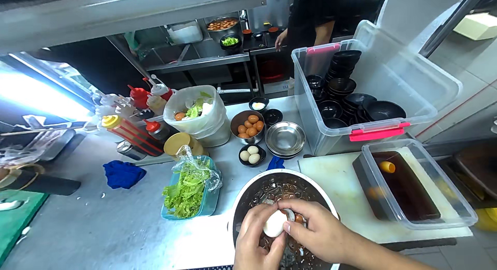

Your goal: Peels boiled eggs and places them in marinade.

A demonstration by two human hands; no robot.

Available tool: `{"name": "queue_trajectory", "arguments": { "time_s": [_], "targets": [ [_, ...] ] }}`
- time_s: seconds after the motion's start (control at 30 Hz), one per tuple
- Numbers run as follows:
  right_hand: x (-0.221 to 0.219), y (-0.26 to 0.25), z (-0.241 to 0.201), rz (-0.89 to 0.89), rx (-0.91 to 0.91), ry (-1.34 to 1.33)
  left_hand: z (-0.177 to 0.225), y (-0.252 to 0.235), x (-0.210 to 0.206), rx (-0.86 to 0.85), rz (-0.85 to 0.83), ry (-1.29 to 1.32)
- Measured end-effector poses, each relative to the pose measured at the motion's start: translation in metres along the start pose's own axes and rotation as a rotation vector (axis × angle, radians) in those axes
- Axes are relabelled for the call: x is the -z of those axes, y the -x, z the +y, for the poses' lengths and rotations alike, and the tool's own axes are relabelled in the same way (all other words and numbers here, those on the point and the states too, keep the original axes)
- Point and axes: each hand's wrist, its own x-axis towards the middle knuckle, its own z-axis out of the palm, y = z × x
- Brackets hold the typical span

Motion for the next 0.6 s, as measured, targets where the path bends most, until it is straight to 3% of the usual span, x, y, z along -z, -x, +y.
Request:
{"name": "queue_trajectory", "arguments": {
  "time_s": [0.43, 0.6],
  "targets": [
    [-0.0027, -0.001, -0.002, -0.015, 0.066, 0.145, -0.003, 0.0005, -0.002, -0.001, 0.024, 0.001],
    [-0.0022, -0.0027, -0.0044, -0.046, 0.011, 0.129, -0.0026, 0.0009, -0.0015, 0.057, 0.02, 0.101]
  ]
}}
